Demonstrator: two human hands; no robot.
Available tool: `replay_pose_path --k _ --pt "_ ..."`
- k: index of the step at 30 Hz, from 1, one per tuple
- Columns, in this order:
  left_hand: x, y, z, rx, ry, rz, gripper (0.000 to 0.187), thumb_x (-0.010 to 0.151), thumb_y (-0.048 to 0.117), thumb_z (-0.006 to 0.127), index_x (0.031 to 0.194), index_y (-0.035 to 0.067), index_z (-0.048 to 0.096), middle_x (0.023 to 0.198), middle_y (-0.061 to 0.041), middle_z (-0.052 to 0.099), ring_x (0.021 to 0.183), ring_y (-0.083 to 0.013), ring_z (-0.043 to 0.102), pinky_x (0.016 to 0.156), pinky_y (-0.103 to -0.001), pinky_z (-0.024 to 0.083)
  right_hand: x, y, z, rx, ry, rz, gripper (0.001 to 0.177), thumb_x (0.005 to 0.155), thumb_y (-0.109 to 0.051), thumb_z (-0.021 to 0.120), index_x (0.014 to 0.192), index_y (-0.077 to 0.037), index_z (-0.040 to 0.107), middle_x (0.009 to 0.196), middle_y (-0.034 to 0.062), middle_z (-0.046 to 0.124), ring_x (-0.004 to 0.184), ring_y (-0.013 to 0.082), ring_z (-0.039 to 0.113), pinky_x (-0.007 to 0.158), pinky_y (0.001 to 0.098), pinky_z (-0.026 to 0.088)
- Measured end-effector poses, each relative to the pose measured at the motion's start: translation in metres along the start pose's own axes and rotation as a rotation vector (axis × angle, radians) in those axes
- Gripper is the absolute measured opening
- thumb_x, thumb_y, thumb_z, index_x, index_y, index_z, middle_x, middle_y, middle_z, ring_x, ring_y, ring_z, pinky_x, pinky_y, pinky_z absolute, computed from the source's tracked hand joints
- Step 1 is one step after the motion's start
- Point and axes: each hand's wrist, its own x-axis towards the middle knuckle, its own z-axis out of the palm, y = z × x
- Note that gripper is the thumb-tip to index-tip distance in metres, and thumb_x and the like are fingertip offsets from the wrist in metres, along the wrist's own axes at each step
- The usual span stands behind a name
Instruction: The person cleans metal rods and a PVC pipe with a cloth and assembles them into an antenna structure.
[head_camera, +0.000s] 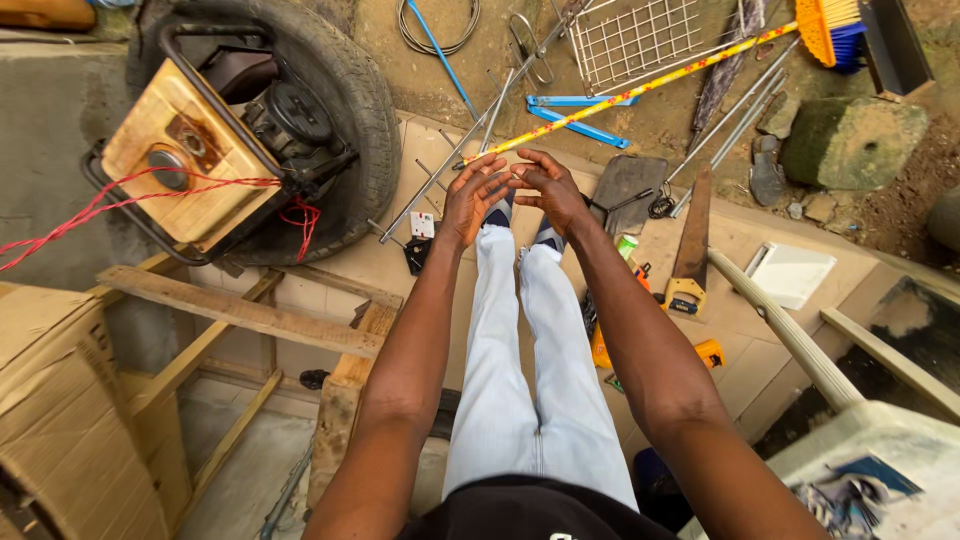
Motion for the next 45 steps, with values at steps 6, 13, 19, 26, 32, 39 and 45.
replay_pose_path --k 6,13,19,26,32,39,45 --pt "0.082 -0.028 -0.079 0.096 0.05 -0.01 0.043 0.103 0.021 0.059 0.143 0.006 0.055 0.142 -0.014 0.062 0.126 -0.0256 0.064 0.103 -0.041 0.053 0.11 0.068 -0.025 -0.028 0.031 0.052 0.052 0.094 -0.024 0.07 0.142 -0.011 0.054 0.123 0.0068 0.068 0.104 0.0185 0.07 0.082 0.0371 0.058" --pt "0.183 -0.072 -0.166 0.293 0.15 -0.036 0.047 0.099 0.025 0.063 0.142 0.007 0.057 0.141 -0.011 0.065 0.125 -0.0254 0.065 0.098 -0.04 0.054 0.214 0.135 -0.046 -0.055 0.105 0.13 0.048 0.095 -0.021 0.064 0.141 -0.012 0.055 0.116 0.0053 0.071 0.099 0.0173 0.07 0.079 0.0354 0.058" --pt "0.258 -0.108 -0.205 0.316 0.17 0.01 0.045 0.1 0.022 0.065 0.141 0.006 0.057 0.136 -0.011 0.066 0.126 -0.023 0.065 0.101 -0.039 0.057 0.291 0.176 -0.051 0.036 0.137 0.126 0.043 0.097 -0.016 0.061 0.138 -0.008 0.057 0.112 0.0075 0.071 0.098 0.0181 0.068 0.079 0.0362 0.057" --pt "0.326 -0.152 -0.249 0.587 0.531 0.248 0.03 0.095 0.012 0.069 0.121 -0.004 0.07 0.114 -0.018 0.078 0.105 -0.0242 0.076 0.094 -0.038 0.06 0.373 0.218 -0.045 0.111 0.261 0.081 0.051 0.095 -0.012 0.057 0.146 -0.009 0.052 0.124 0.0093 0.063 0.109 0.0187 0.06 0.088 0.0376 0.052" --pt "0.349 -0.16 -0.258 0.938 0.592 0.242 0.052 0.085 0.012 0.072 0.132 0.001 0.053 0.119 -0.018 0.07 0.111 -0.0288 0.069 0.093 -0.039 0.054 0.42 0.24 -0.036 0.064 0.431 -0.004 0.072 0.094 -0.019 0.065 0.157 -0.007 0.034 0.141 0.0182 0.061 0.121 0.0236 0.059 0.104 0.0382 0.045" --pt "0.352 -0.154 -0.258 1.175 0.483 -0.169 0.033 0.088 0.026 0.07 0.116 0.008 0.067 0.102 -0.015 0.078 0.099 -0.0322 0.074 0.087 -0.043 0.055 0.443 0.246 -0.049 0.054 0.462 0.052 0.082 0.094 -0.03 0.067 0.161 -0.007 0.026 0.16 0.0216 0.037 0.141 0.0322 0.046 0.113 0.0424 0.04" --pt "0.356 -0.157 -0.26 1.206 0.499 -0.085 0.025 0.087 0.021 0.073 0.11 0.011 0.07 0.094 -0.015 0.076 0.092 -0.0324 0.073 0.082 -0.043 0.055 0.448 0.239 -0.056 0.111 0.403 0.121 0.077 0.091 -0.033 0.068 0.155 -0.008 0.035 0.158 0.0178 0.04 0.142 0.0332 0.042 0.106 0.0499 0.044"
